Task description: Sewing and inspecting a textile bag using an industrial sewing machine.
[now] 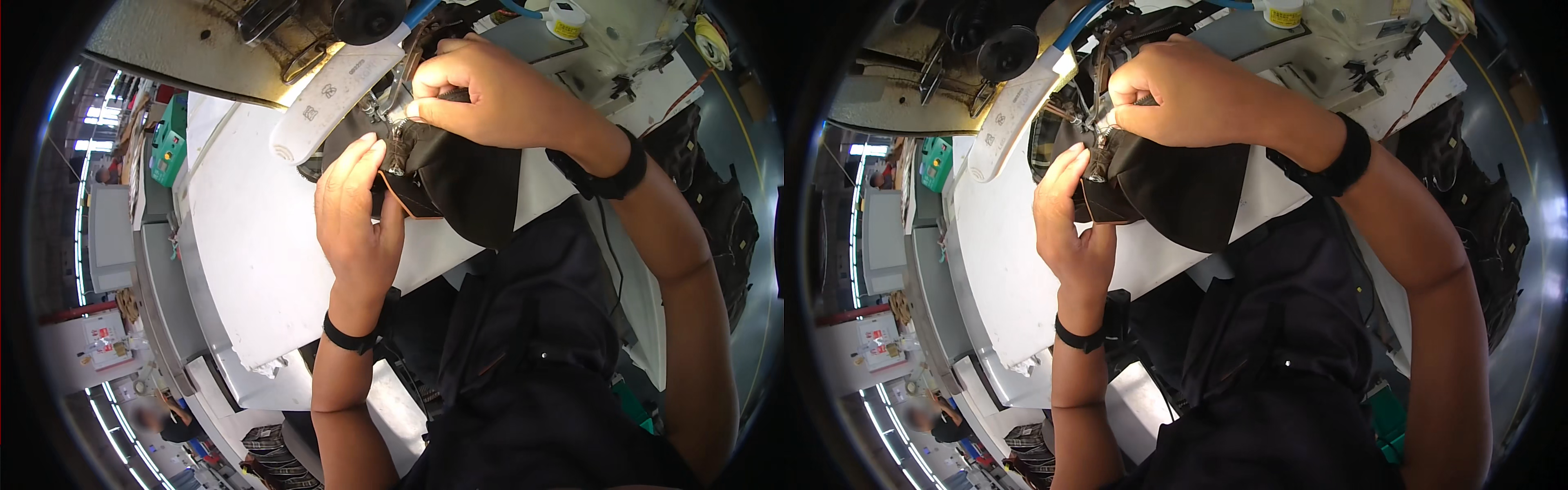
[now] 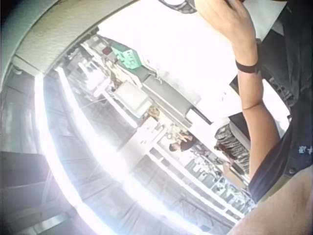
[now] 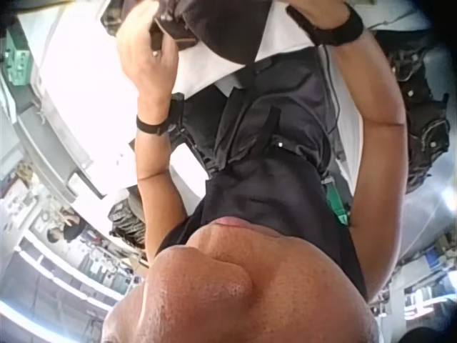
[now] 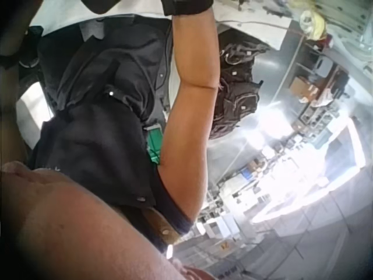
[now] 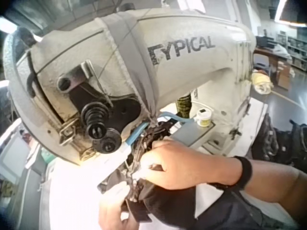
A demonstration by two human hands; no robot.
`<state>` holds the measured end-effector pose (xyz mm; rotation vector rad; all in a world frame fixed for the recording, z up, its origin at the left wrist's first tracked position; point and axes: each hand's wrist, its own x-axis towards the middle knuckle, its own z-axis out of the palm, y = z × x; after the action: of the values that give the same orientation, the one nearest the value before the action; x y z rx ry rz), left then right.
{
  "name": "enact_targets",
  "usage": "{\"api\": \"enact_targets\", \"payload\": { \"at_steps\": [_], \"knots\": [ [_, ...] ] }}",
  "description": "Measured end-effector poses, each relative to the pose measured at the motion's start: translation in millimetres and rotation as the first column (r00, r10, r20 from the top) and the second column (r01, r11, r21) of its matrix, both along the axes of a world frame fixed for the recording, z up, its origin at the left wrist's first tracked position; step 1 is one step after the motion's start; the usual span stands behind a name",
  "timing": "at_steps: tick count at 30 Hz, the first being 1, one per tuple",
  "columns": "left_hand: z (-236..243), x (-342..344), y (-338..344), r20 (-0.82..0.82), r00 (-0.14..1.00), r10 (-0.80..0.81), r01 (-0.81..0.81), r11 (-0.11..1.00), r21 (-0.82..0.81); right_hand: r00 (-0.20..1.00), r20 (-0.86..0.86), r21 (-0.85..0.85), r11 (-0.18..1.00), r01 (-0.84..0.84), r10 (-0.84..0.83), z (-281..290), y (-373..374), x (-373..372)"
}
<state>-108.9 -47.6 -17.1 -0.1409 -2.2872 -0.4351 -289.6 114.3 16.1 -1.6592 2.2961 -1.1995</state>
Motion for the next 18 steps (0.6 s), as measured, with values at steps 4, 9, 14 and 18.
{"api": "enact_targets", "payload": {
  "at_steps": [4, 9, 14, 18],
  "knots": [
    [1.1, -3.8, -5.8, 0.003, 0.999, -0.040, 0.040, 0.999, -0.037, 1.000, 0.028, 0.012, 1.000, -0.014, 0.013, -1.7, -4.1, -1.4],
    [6.3, -4.4, -9.6, 0.026, 0.997, -0.068, 0.071, 0.991, -0.116, 0.996, 0.086, 0.033, 0.999, -0.033, 0.030, -2.7, -3.9, -2.5],
    [6.4, -5.2, -12.0, 0.014, 0.996, -0.091, 0.092, 0.990, -0.105, 0.996, 0.071, -0.211, 0.977, -0.043, 0.059, -9.7, -7.8, -3.8],
    [5.3, -7.7, -14.8, -0.003, 0.993, -0.121, 0.120, 0.989, -0.084, 0.997, 0.070, -0.215, 0.976, -0.029, 0.045, -11.6, -9.4, -4.0]
  ]
}}
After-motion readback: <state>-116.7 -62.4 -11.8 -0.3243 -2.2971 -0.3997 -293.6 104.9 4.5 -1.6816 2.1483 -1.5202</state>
